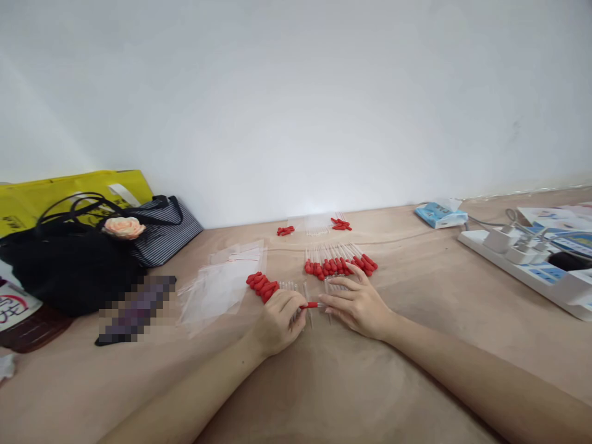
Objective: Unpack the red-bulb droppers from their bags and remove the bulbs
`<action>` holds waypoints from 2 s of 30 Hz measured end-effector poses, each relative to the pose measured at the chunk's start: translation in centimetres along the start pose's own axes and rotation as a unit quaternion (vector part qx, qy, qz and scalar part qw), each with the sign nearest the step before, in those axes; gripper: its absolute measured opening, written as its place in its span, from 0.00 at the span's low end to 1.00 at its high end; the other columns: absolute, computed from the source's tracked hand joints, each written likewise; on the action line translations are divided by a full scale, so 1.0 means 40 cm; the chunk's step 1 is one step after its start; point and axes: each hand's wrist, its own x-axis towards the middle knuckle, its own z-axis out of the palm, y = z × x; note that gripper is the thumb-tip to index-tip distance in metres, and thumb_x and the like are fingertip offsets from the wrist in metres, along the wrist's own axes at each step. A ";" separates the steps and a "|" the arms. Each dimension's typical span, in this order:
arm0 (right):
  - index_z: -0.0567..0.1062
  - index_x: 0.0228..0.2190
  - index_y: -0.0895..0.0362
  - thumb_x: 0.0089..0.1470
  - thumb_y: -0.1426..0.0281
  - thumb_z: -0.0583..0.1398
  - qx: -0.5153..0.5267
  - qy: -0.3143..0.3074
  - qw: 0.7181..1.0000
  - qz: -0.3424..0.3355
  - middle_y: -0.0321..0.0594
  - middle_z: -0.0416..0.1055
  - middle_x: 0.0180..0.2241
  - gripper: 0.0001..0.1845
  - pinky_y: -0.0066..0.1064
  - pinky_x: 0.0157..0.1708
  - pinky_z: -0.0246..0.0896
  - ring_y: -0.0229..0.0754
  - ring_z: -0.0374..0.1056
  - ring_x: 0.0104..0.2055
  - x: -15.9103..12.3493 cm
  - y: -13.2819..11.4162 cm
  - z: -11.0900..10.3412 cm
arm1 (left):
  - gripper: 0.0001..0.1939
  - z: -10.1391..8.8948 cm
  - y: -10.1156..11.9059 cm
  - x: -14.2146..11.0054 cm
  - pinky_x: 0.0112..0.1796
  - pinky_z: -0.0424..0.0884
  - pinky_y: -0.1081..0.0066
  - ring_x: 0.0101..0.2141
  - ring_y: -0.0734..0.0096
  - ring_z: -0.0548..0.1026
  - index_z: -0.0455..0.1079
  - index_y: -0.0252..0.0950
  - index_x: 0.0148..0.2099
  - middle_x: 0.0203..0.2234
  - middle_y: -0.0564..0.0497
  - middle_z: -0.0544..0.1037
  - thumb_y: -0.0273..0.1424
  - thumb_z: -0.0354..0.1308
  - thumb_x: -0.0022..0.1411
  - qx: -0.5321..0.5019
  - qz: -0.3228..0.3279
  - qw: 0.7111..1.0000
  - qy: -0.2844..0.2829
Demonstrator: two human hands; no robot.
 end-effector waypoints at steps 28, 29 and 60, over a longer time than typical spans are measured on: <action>0.71 0.42 0.56 0.54 0.72 0.52 -0.046 0.004 0.993 0.107 0.36 0.68 0.20 0.14 0.33 0.32 0.48 0.37 0.58 0.26 -0.014 0.023 -0.018 | 0.12 -0.089 -0.104 -0.026 0.35 0.69 0.69 0.33 0.70 0.69 0.69 0.35 0.41 0.31 0.49 0.67 0.31 0.48 0.59 0.050 -0.217 0.969 0.109; 0.71 0.43 0.57 0.54 0.74 0.51 -0.048 -0.011 0.992 0.115 0.37 0.69 0.22 0.15 0.33 0.32 0.48 0.38 0.58 0.27 -0.011 0.016 -0.017 | 0.13 -0.095 -0.122 -0.024 0.35 0.69 0.69 0.34 0.69 0.69 0.69 0.35 0.41 0.32 0.48 0.67 0.32 0.47 0.58 0.056 -0.256 0.958 0.117; 0.70 0.30 0.59 0.54 0.59 0.52 -0.012 -0.166 0.977 0.132 0.41 0.67 0.28 0.16 0.33 0.35 0.47 0.41 0.59 0.34 0.068 -0.094 0.031 | 0.14 -0.125 -0.239 -0.067 0.28 0.65 0.71 0.24 0.68 0.70 0.65 0.37 0.34 0.23 0.52 0.74 0.41 0.50 0.48 0.064 -0.510 0.858 -0.024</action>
